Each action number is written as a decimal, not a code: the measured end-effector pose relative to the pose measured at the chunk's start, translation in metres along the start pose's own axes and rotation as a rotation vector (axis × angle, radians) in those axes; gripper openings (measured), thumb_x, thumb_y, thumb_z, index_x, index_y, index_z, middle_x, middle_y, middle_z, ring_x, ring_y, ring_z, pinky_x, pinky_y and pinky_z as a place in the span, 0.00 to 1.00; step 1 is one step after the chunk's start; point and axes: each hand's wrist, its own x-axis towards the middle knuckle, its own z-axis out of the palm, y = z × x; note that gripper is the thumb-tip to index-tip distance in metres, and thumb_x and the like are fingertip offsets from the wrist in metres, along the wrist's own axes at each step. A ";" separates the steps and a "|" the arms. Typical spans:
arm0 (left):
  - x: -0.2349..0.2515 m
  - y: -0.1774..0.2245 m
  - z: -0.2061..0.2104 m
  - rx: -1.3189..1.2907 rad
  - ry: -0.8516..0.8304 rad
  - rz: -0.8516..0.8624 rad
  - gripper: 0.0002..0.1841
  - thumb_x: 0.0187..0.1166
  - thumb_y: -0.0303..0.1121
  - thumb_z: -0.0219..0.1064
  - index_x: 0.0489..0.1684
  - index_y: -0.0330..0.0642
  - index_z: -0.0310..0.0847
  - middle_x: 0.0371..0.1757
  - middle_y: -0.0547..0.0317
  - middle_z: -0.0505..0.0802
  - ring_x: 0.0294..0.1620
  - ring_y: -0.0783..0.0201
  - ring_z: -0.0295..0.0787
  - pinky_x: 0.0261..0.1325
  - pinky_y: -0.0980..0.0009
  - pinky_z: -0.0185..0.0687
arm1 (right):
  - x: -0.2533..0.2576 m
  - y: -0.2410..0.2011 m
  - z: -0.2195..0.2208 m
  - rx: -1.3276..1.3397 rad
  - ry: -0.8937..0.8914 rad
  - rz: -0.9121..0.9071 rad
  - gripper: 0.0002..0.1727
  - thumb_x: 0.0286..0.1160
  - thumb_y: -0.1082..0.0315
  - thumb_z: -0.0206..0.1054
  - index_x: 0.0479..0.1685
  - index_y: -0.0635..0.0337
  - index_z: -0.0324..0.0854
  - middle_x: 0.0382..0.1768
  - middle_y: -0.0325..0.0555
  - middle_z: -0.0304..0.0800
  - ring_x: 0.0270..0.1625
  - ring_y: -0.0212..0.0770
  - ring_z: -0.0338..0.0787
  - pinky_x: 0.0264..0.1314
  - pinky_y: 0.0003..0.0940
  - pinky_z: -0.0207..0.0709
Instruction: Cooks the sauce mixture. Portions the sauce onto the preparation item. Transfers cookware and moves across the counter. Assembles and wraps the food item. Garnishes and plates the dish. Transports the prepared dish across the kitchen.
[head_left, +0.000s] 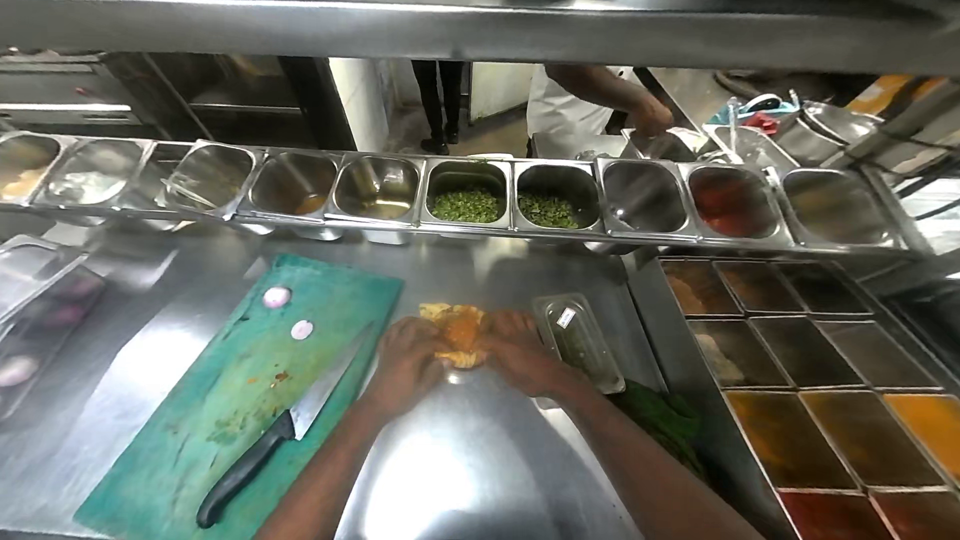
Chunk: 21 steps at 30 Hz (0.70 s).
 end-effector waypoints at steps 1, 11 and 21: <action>0.001 0.000 0.000 -0.003 0.000 0.003 0.15 0.82 0.57 0.60 0.50 0.68 0.92 0.68 0.68 0.85 0.82 0.53 0.67 0.79 0.38 0.61 | 0.001 0.000 0.000 0.003 0.009 0.003 0.10 0.86 0.55 0.61 0.52 0.40 0.88 0.71 0.40 0.78 0.80 0.51 0.69 0.81 0.63 0.59; 0.010 -0.005 0.007 -0.033 0.097 -0.020 0.14 0.79 0.57 0.62 0.36 0.69 0.94 0.61 0.71 0.85 0.77 0.56 0.68 0.77 0.42 0.60 | 0.009 -0.002 0.000 0.007 0.066 0.064 0.12 0.83 0.51 0.60 0.43 0.38 0.89 0.70 0.39 0.77 0.79 0.51 0.69 0.79 0.62 0.60; 0.011 -0.006 0.015 -0.212 0.169 -0.188 0.13 0.66 0.56 0.76 0.40 0.65 0.88 0.72 0.63 0.79 0.78 0.51 0.67 0.77 0.43 0.64 | 0.015 0.007 0.009 0.012 0.163 0.088 0.08 0.76 0.48 0.68 0.37 0.36 0.85 0.69 0.38 0.77 0.77 0.51 0.70 0.75 0.64 0.62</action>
